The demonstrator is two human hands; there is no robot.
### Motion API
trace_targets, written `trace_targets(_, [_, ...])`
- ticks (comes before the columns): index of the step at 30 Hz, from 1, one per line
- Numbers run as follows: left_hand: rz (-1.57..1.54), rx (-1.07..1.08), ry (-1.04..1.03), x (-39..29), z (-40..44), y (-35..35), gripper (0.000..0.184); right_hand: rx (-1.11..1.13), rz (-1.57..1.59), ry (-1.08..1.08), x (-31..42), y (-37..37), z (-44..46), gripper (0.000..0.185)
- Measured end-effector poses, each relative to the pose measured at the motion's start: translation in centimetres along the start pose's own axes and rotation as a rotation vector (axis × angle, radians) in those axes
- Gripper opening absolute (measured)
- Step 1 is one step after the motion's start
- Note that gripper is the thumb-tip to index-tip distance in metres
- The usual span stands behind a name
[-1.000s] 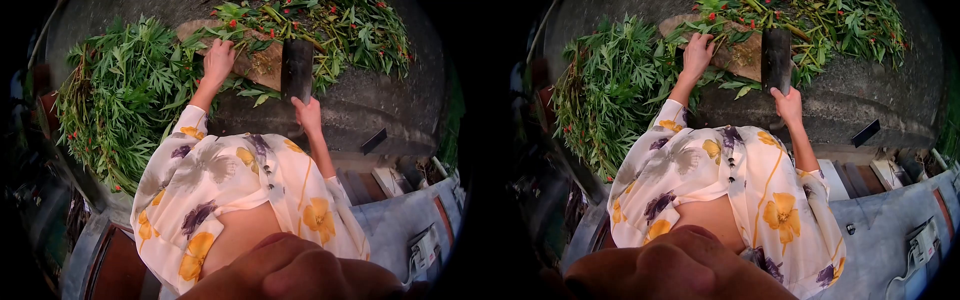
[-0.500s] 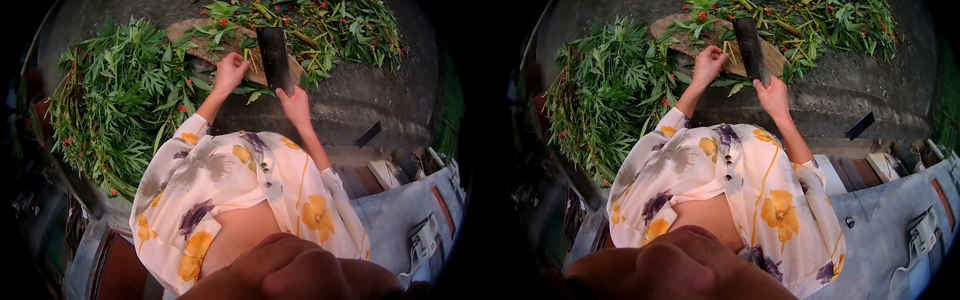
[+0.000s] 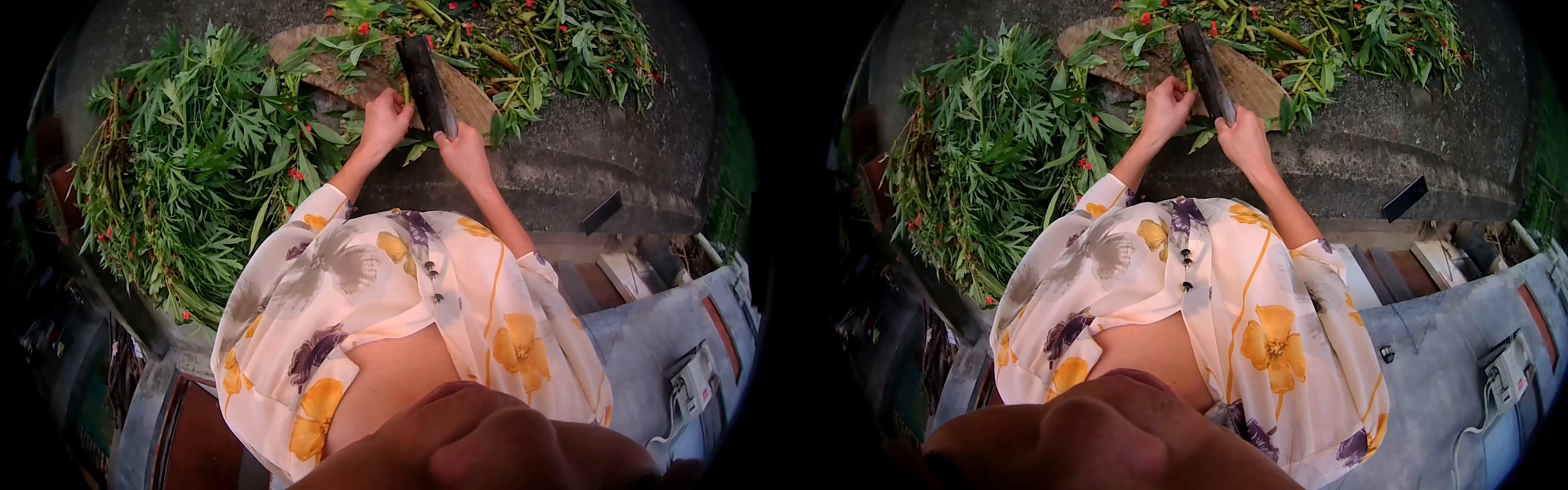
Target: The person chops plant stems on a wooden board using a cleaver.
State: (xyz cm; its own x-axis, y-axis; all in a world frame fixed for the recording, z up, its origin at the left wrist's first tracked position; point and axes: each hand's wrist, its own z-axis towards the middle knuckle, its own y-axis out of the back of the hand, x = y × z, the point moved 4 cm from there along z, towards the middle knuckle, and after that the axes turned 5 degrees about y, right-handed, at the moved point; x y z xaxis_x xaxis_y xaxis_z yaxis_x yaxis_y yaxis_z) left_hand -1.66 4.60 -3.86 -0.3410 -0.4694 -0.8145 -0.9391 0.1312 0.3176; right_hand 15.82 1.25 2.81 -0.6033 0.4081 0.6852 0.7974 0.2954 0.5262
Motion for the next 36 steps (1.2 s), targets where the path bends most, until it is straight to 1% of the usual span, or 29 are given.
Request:
trace_targets(5, [-0.018, 0.019, 0.017, -0.1, 0.1, -0.3, 0.020, -0.008, -0.049, -0.003, 0.1, -0.3, 0.1, 0.026])
trace_targets(7, [-0.084, 0.038, 0.046, -0.1, 0.0, -0.5, 0.019, 0.011, -0.074, 0.041, -0.2, -0.6, 0.5, 0.028])
trace_targets(11, [-0.078, 0.079, 0.059, -0.3, 0.0, -0.4, 0.017, 0.056, -0.177, 0.055, -0.5, -0.6, 2.9, 0.032])
trace_targets(13, [-0.076, 0.101, 0.047, 0.2, 0.1, -0.5, 0.018, 0.162, -0.166, -0.033, 0.6, 0.2, 3.6, 0.036])
trace_targets(14, [-0.076, 0.105, 0.041, 0.4, 0.0, -0.3, 0.018, 0.155, -0.166, -0.033, 1.1, 0.4, 3.5, 0.036])
trace_targets(16, [-0.098, 0.161, 0.047, 0.4, -0.5, 0.4, 0.018, 0.178, -0.217, -0.135, 1.5, 0.9, 3.3, 0.032])
trace_targets(17, [-0.135, 0.180, 0.064, 0.6, -0.8, 1.0, 0.019, 0.179, -0.220, -0.133, 1.5, 1.0, 3.2, 0.032])
trace_targets(18, [-0.135, 0.177, 0.062, 0.7, -0.8, 1.4, 0.019, 0.173, -0.156, -0.133, 1.3, 1.3, 3.1, 0.031])
trace_targets(19, [-0.093, 0.106, -0.101, 0.4, -1.0, 2.2, 0.018, 0.171, -0.092, -0.134, 1.2, 1.4, 2.9, 0.029])
trace_targets(20, [-0.049, 0.033, -0.260, 0.0, -1.3, 2.8, 0.018, 0.177, -0.091, -0.132, 0.5, 1.1, 2.7, 0.029])
trace_targets(21, [-0.079, -0.052, -0.452, -0.5, -1.3, 3.1, 0.020, 0.115, -0.014, -0.102, 0.0, 0.9, 2.4, 0.029])
trace_targets(22, [-0.080, -0.058, -0.454, -0.3, -1.1, 3.1, 0.020, 0.052, 0.060, -0.070, -0.3, 1.2, 2.3, 0.029])
trace_targets(24, [-0.179, 0.019, -0.261, 0.4, -0.5, 3.0, 0.023, 0.039, 0.059, -0.099, -1.0, 2.0, 1.7, 0.031])
trace_targets(26, [-0.219, 0.039, -0.251, -0.2, -0.3, 2.2, 0.024, -0.102, -0.034, -0.092, -1.1, 3.7, 1.0, 0.030])
trace_targets(28, [-0.115, -0.009, -0.417, -1.8, -0.4, 1.4, 0.024, -0.159, -0.054, -0.063, -0.4, 5.2, 0.0, 0.031])
trace_targets(29, [-0.059, -0.002, -0.462, -2.5, -0.5, 0.8, 0.023, -0.202, -0.038, -0.031, 0.4, 6.1, -0.7, 0.033])
trace_targets(30, [-0.059, 0.007, -0.463, -2.6, -0.5, 0.2, 0.023, -0.244, -0.023, 0.002, 0.8, 6.7, -1.1, 0.034])
trace_targets(32, [-0.052, 0.066, -0.607, -3.6, -0.3, -1.2, 0.022, -0.268, -0.003, 0.011, 0.3, 7.1, -1.3, 0.035])
trace_targets(33, [-0.025, 0.082, -0.618, -4.1, -0.4, -1.6, 0.019, -0.275, 0.010, 0.016, 0.5, 7.4, -1.7, 0.035])
trace_targets(34, [-0.026, 0.088, -0.618, -4.6, -0.5, -2.2, 0.019, -0.278, 0.022, 0.020, 0.6, 7.5, -2.1, 0.034])
trace_targets(36, [-0.039, 0.039, -0.745, -5.6, -0.7, -3.1, 0.019, -0.317, 0.039, 0.048, 0.2, 7.4, -2.4, 0.035])
